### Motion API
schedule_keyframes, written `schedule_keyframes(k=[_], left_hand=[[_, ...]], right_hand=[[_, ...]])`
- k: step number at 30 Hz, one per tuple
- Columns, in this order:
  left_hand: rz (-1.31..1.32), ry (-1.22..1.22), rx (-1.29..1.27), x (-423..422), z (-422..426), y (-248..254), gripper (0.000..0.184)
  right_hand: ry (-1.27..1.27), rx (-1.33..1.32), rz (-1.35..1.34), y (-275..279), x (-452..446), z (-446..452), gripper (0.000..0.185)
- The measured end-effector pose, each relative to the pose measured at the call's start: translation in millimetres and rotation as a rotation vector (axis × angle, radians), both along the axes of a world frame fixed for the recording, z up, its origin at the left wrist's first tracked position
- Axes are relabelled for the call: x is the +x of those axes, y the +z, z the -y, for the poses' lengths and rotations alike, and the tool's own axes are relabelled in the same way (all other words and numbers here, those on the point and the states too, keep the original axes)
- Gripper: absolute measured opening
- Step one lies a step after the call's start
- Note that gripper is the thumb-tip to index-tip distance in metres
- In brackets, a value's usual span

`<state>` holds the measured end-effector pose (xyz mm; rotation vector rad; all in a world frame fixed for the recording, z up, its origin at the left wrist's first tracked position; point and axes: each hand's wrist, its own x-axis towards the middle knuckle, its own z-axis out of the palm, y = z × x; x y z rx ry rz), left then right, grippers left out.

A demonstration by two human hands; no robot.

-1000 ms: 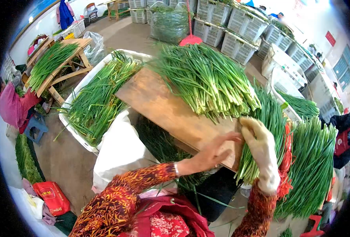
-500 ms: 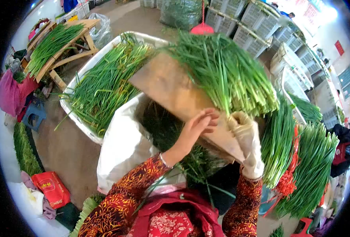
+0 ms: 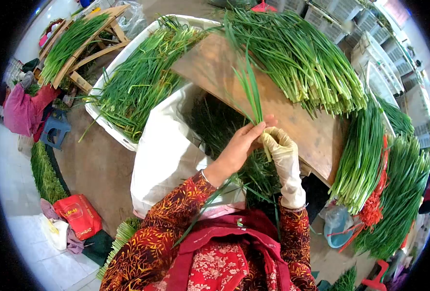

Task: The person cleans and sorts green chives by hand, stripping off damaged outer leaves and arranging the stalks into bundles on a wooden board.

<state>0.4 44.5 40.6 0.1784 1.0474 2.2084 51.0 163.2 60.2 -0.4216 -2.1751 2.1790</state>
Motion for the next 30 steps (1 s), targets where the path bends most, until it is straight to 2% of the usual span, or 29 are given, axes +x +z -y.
schedule_keyframes(k=[2, 4, 9, 11, 12, 14, 15, 16, 18, 20, 21, 22, 23, 25, 27, 28, 30], left_hand=[[0.000, 0.024, -0.013, 0, 4, 2, 0.040], [-0.034, 0.010, -0.040, -2, 8, -3, 0.039], [-0.010, 0.018, -0.098, -5, 17, -5, 0.037], [0.015, 0.018, -0.113, -4, 21, -1, 0.037], [-0.030, 0.019, -0.134, -4, 23, 3, 0.037], [-0.077, 0.027, -0.159, -9, 29, 5, 0.037], [-0.079, 0.109, -0.139, -16, 34, 3, 0.037], [-0.081, 0.194, -0.118, -24, 40, 2, 0.037], [-0.114, 0.305, -0.091, -41, 60, 3, 0.035], [-0.153, 0.308, -0.068, -45, 70, 16, 0.033], [-0.158, 0.312, -0.073, -44, 72, 17, 0.033], [-0.168, 0.286, -0.090, -44, 72, 19, 0.031], [-0.177, 0.257, -0.106, -44, 70, 20, 0.030], [-0.199, 0.264, -0.170, -38, 63, 22, 0.029], [-0.214, 0.292, -0.227, -30, 54, 22, 0.030], [-0.216, 0.282, -0.221, -28, 50, 22, 0.030], [-0.354, 0.309, -0.329, -24, 42, 21, 0.033]], right_hand=[[-0.021, 0.054, 0.009, -5, -5, 2, 0.017], [-0.111, 0.127, -0.101, -17, -6, 7, 0.016], [-0.173, 0.010, -0.202, -23, -1, 15, 0.008], [-0.117, 0.127, -0.368, -13, 4, 18, 0.008], [-0.111, 0.124, -0.368, -11, 7, 17, 0.008], [-0.028, 0.164, -0.342, -7, 15, 15, 0.009], [0.015, 0.085, -0.317, 2, 25, 16, 0.010], [0.091, 0.145, -0.312, 0, 35, 12, 0.010], [0.286, 0.014, -0.118, 0, 57, 8, 0.011], [0.623, 0.331, 0.108, -32, 72, -7, 0.018], [0.811, 0.725, 0.362, -43, 72, -10, 0.026], [0.898, 1.163, 0.352, -57, 70, -11, 0.031], [0.681, 1.034, 0.284, -64, 69, -17, 0.030], [0.332, 0.683, 0.112, -19, 47, -8, 0.030], [0.202, 0.485, -0.007, 20, 23, 7, 0.034], [0.146, 0.467, -0.112, 21, 15, 15, 0.036], [0.195, 0.583, -0.057, 41, -2, 31, 0.033]])
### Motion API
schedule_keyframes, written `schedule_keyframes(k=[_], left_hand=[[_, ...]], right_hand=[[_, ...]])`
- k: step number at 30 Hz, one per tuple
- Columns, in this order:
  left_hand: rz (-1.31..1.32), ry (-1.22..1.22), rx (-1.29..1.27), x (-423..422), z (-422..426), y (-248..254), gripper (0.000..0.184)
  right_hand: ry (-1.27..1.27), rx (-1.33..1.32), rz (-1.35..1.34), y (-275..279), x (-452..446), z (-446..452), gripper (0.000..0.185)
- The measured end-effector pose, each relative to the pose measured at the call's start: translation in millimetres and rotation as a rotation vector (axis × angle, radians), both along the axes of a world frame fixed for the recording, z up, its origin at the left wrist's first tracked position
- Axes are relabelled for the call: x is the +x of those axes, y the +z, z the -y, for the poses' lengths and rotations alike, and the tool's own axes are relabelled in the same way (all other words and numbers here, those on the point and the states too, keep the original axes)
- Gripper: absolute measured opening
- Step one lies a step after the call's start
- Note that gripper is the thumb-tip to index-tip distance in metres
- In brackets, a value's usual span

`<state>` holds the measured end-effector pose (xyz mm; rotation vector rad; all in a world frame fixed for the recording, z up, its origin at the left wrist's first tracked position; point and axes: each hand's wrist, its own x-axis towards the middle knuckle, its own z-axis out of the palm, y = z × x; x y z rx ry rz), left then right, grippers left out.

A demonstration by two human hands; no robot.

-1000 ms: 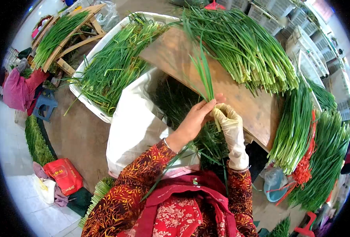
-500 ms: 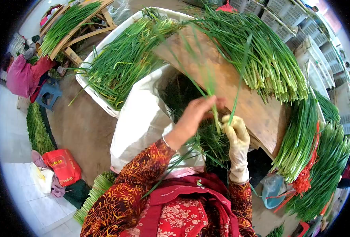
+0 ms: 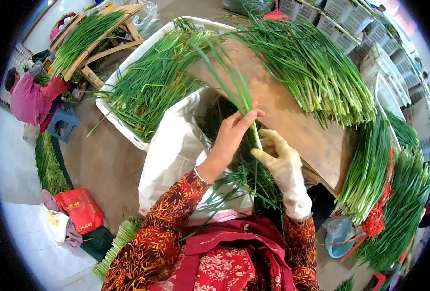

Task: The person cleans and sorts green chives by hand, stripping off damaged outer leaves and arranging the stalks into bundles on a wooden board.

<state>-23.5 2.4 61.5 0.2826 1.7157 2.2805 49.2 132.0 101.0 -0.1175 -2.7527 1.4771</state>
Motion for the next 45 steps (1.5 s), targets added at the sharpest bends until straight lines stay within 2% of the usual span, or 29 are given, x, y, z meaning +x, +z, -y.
schedule_keyframes(k=[2, 3, 4, 5, 6, 8, 10, 14, 19, 21, 24, 25, 26, 28, 30, 32, 33, 34, 37, 38, 40, 42, 43, 44, 45], left_hand=[[-0.071, 0.012, -0.044, 2, -2, 5, 0.037], [-0.065, -0.032, -0.072, 2, 2, 10, 0.038], [-0.057, -0.075, -0.099, 2, 7, 14, 0.038], [-0.011, -0.118, 0.017, -2, 12, 7, 0.039], [-0.006, -0.116, 0.013, -2, 16, 7, 0.039], [0.154, -0.223, 0.080, -1, 20, 6, 0.040], [0.144, -0.232, 0.061, 0, 18, -2, 0.039], [0.045, -0.094, 0.032, 9, 11, 2, 0.036], [-0.012, -0.046, 0.051, 14, 7, 1, 0.033], [-0.018, -0.040, 0.085, 17, 7, 5, 0.044], [-0.098, -0.029, 0.178, 23, 8, 7, 0.045], [-0.185, 0.048, 0.128, 25, 10, 13, 0.033], [-0.271, 0.068, 0.109, 23, 19, 14, 0.034], [-0.285, 0.160, 0.139, 13, 37, 23, 0.033], [-0.084, 0.047, -0.012, -3, 57, 23, 0.035], [-0.056, -0.190, -0.564, -13, 67, 3, 0.037], [-0.125, -0.155, -0.808, -13, 68, 0, 0.037], [-0.087, -0.109, -0.861, -14, 69, -2, 0.037], [-0.281, 0.125, -0.738, -19, 74, -21, 0.032], [-0.334, 0.210, -0.821, -20, 73, -19, 0.029], [-0.745, 0.464, -1.097, -29, 74, -11, 0.027], [-0.748, 0.535, -1.075, -45, 88, -15, 0.026], [-0.684, 0.510, -1.099, -56, 97, -13, 0.025], [-0.620, 0.481, -1.122, -65, 104, -7, 0.024], [-0.553, 0.506, -0.889, -72, 110, 1, 0.025]], right_hand=[[-0.022, -0.068, 0.137, -12, -10, 5, 0.027], [-0.065, -0.234, 0.147, -20, -13, 7, 0.023], [-0.058, -0.235, 0.145, -20, -13, 6, 0.023], [-0.004, -0.470, 0.192, -20, -12, 2, 0.024], [0.046, -0.707, 0.241, -20, -10, 1, 0.026], [0.075, -0.678, 0.266, -16, -8, 2, 0.030], [0.065, -0.610, 0.298, -17, -7, 3, 0.032], [-0.001, -0.501, 0.094, -22, -6, 8, 0.033], [-0.153, -0.716, 0.091, -26, -6, 7, 0.032], [-0.176, -0.736, 0.051, -21, -4, 12, 0.032], [-0.274, -0.795, -0.019, -24, -2, 7, 0.031], [-0.347, -0.834, -0.056, -26, -3, 0, 0.031], [-0.377, -0.803, -0.056, -29, 0, -14, 0.032], [-0.077, -0.600, 0.131, -29, 20, -31, 0.030], [0.341, -0.113, 0.301, -44, 38, -26, 0.025], [0.613, 0.534, 0.105, -47, 53, -19, 0.026], [0.540, 0.569, 0.203, -47, 46, -24, 0.033], [0.374, 0.449, -0.069, -38, 38, -33, 0.030], [0.063, 0.260, -0.159, 17, 6, -47, 0.021], [-0.018, 0.182, -0.152, 25, -2, -49, 0.018], [-0.030, 0.285, -0.260, 31, -21, -56, 0.018], [-0.053, 0.202, -0.318, 42, -34, -59, 0.018], [-0.092, 0.148, -0.212, 52, -37, -60, 0.017], [-0.091, 0.210, -0.328, 51, -45, -66, 0.017], [-0.107, 0.224, -0.327, 54, -49, -69, 0.018]])
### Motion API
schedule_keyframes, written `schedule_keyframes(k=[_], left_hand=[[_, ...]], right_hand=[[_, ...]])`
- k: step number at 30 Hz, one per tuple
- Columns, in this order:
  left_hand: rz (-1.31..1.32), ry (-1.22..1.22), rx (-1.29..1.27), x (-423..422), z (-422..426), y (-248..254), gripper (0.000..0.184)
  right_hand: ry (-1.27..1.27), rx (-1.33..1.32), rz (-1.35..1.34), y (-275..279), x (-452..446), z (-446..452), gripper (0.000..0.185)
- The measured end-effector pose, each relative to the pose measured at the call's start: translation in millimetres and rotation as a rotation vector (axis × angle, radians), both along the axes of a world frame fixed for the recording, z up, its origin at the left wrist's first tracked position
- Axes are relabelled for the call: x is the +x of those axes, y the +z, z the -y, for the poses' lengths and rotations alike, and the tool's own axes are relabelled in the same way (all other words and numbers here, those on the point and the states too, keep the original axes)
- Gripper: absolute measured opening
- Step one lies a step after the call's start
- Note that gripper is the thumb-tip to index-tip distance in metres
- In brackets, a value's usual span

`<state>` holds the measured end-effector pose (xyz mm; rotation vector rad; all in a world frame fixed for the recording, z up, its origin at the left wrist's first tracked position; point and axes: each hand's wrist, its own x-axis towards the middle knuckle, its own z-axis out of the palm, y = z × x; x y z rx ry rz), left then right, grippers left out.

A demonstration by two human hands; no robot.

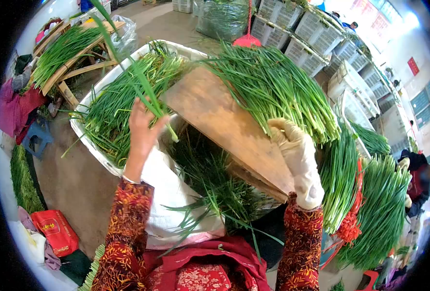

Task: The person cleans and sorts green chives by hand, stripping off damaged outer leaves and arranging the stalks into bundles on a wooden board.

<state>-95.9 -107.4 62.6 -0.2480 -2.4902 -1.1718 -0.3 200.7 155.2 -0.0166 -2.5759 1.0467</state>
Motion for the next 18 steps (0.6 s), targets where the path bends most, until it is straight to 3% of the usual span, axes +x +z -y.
schedule_keyframes(k=[2, 3, 5, 7, 9, 10, 11, 12, 15, 17, 18], left_hand=[[-0.001, -0.079, 0.650, 8, -2, 46, 0.027], [0.002, -0.067, 0.653, 9, -6, 45, 0.027], [0.083, -0.343, 1.210, 9, -10, 43, 0.026], [0.273, -0.423, 1.320, 22, -34, 20, 0.022], [0.381, -0.486, 1.420, 39, -60, 5, 0.021], [0.475, -0.486, 1.436, 44, -68, -4, 0.021], [0.501, -0.507, 1.480, 53, -75, -6, 0.021], [0.539, -0.500, 1.501, 58, -81, -11, 0.020], [0.642, -0.505, 1.534, 65, -94, -25, 0.019], [0.689, -0.485, 1.509, 70, -98, -25, 0.020], [0.703, -0.502, 1.515, 71, -99, -26, 0.019]], right_hand=[[0.007, 0.005, -0.029, 1, -12, -8, 0.018], [-0.026, 0.008, 0.069, 3, -18, -10, 0.017], [-0.040, 0.289, 0.072, -1, -32, -3, 0.018], [-0.070, 0.444, 0.170, -11, -47, 7, 0.017], [-0.024, 0.595, 0.090, -43, -71, -3, 0.017], [-0.059, 0.644, -0.034, -60, -83, -9, 0.012], [-0.096, 0.690, -0.160, -75, -96, -15, 0.018], [-0.178, 0.923, -0.252, -88, -108, -20, 0.022], [-0.225, 1.128, -0.148, -95, -115, -22, 0.020], [-0.199, 1.127, -0.151, -85, -107, -16, 0.017], [-0.061, 0.960, -0.126, -73, -95, -12, 0.013]])
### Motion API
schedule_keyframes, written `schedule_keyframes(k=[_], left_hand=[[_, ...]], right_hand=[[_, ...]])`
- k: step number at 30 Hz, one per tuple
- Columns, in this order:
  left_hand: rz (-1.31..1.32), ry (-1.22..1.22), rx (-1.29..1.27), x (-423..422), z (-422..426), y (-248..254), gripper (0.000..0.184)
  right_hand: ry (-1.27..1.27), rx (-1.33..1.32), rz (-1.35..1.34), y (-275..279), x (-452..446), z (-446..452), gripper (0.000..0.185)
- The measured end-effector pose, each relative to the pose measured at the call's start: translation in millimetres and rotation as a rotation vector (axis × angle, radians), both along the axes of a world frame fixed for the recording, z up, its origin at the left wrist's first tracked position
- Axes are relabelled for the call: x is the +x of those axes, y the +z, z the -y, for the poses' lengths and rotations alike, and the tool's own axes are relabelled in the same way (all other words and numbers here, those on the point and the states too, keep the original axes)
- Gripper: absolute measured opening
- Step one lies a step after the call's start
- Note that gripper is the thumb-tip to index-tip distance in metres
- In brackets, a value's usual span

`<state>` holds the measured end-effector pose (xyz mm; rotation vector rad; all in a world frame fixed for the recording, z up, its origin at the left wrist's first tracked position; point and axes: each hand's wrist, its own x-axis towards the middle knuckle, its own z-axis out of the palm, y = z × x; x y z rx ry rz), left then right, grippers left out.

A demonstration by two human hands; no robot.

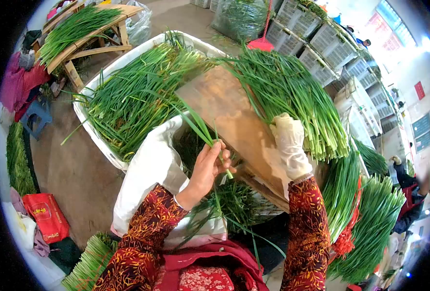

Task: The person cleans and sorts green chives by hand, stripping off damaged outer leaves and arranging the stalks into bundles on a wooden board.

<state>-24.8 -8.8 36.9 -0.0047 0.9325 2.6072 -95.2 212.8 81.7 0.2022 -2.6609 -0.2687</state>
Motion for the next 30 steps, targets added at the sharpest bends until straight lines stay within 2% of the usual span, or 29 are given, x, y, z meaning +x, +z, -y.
schedule_keyframes(k=[2, 3, 5, 6, 8, 13, 17, 19, 20, 23, 25, 27, 28, 29, 30], left_hand=[[0.002, -0.021, 0.011, 1, -1, -1, 0.019], [0.017, -0.042, 0.014, 1, -1, -1, 0.018], [0.033, -0.069, 0.013, 2, -5, 0, 0.017], [0.049, -0.055, -0.001, 2, -7, 1, 0.017], [0.088, -0.048, 0.006, 3, -10, -5, 0.020], [0.137, -0.095, -0.031, 6, -17, -7, 0.021], [0.147, -0.070, -0.030, 4, -22, -9, 0.018], [0.140, -0.037, -0.067, -2, -21, -13, 0.016], [0.120, -0.022, -0.101, -4, -21, -10, 0.015], [0.065, -0.013, -0.045, -5, -20, -1, 0.013], [0.046, -0.017, -0.028, -7, -19, 2, 0.012], [0.038, -0.008, -0.036, -9, -18, 2, 0.012], [0.052, -0.010, -0.042, -9, -18, 5, 0.014], [0.048, -0.009, -0.038, -9, -18, 6, 0.014], [0.067, -0.022, -0.041, -9, -19, 7, 0.015]], right_hand=[[0.163, -0.235, 0.073, 16, 20, 11, 0.014], [0.164, -0.405, 0.134, 20, 32, 19, 0.016], [0.161, -0.503, 0.178, 22, 51, 31, 0.017], [0.156, -0.509, 0.180, 20, 60, 33, 0.017], [0.306, -0.425, 0.046, 15, 81, 37, 0.019], [0.387, -0.554, 0.109, 8, 118, 43, 0.020], [0.376, -0.590, 0.164, 6, 140, 51, 0.012], [0.314, -0.592, 0.282, 1, 149, 54, 0.008], [0.376, -0.613, 0.310, -8, 153, 53, 0.010], [0.502, -0.413, 0.504, -21, 165, 57, 0.012], [0.432, -0.544, 0.677, -12, 173, 60, 0.030], [0.411, -0.502, 0.642, 19, 172, 50, 0.033], [0.395, -0.583, 0.635, 40, 162, 41, 0.033], [0.211, -0.710, 0.595, 80, 156, 38, 0.033], [0.168, -0.662, 0.249, 89, 146, 28, 0.029]])
